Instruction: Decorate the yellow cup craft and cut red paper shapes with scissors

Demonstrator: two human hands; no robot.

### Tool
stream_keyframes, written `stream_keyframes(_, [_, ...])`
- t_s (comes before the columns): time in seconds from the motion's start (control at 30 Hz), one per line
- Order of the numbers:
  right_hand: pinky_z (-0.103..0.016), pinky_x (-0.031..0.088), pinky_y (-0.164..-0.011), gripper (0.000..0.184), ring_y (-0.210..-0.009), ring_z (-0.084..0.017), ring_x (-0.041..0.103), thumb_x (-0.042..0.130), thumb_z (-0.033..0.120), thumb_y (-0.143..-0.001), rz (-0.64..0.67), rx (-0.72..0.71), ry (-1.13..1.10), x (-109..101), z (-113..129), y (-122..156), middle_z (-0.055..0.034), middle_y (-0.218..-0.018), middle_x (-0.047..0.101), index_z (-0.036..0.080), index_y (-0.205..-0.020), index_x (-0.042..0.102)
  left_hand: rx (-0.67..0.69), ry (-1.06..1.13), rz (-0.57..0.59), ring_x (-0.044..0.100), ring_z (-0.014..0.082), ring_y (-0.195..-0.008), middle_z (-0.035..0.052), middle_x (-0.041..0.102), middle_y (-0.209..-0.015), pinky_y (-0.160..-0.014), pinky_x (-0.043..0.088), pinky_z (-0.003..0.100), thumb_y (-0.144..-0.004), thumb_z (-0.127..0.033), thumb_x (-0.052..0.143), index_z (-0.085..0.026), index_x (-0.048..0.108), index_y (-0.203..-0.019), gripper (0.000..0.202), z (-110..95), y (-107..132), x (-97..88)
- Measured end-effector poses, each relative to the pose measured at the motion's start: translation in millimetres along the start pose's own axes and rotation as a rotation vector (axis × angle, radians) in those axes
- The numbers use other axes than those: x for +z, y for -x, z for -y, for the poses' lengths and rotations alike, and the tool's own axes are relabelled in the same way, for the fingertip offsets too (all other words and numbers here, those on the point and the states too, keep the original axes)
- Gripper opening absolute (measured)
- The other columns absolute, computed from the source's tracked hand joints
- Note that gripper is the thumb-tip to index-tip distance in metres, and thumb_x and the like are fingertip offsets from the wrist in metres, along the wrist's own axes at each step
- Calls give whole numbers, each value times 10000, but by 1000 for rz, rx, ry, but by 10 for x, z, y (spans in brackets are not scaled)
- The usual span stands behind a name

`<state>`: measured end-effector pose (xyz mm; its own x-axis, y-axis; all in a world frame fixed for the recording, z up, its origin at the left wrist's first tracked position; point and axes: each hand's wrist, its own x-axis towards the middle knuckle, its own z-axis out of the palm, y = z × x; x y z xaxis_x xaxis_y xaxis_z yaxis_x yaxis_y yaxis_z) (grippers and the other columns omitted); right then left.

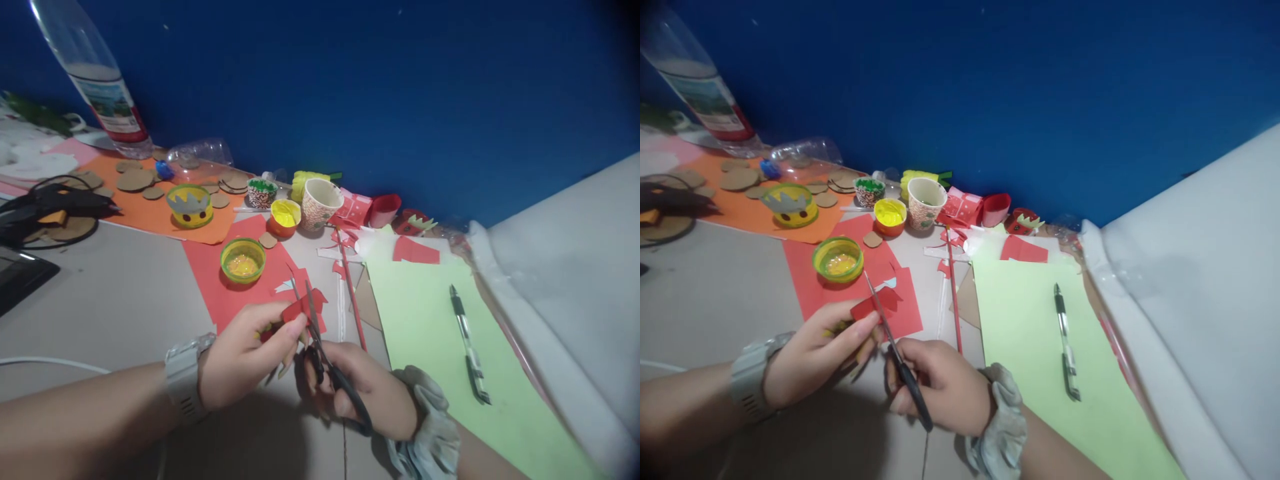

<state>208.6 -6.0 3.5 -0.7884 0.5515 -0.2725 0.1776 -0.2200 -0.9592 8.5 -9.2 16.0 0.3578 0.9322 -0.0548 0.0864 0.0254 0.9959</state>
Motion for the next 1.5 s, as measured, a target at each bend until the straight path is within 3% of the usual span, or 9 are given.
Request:
stream_keyframes(0.77, [-251,404,-532,611,-554,-120,471,559,770,-751,-50,-35,-56,33,-54,-7,-9,-666,503,164,-781,482,19,2,-11,387,67,-447,-51,437,-492,-442,310,195,-964,-336,419,-174,466,-564,434,31,-14,2])
stream_keyframes(0.93, [-233,403,-509,613,-537,-111,477,601,754,-732,-79,-30,-111,55,-50,-15,-3,-650,505,153,-776,493,-31,54,-20,407,70,-433,-55,436,-465,-457,339,196,-964,-379,419,-178,454,-564,450,46,-12,14])
stream_keyframes(1.2, [-199,380,-479,597,-516,-88,454,608,726,-756,-87,-53,-169,68,-67,-12,2,-636,497,140,-784,495,-68,113,-3,429,86,-450,-30,499,-508,-465,351,213,-974,-484,371,-148,569,-688,484,100,-5,13])
stream_keyframes(1.5, [-201,372,-469,595,-512,-87,455,616,721,-755,-97,-73,-184,72,-71,-26,3,-632,489,139,-769,495,-90,92,-7,433,97,-454,-25,479,-510,-475,359,234,-972,-522,356,-155,550,-663,518,123,-7,2])
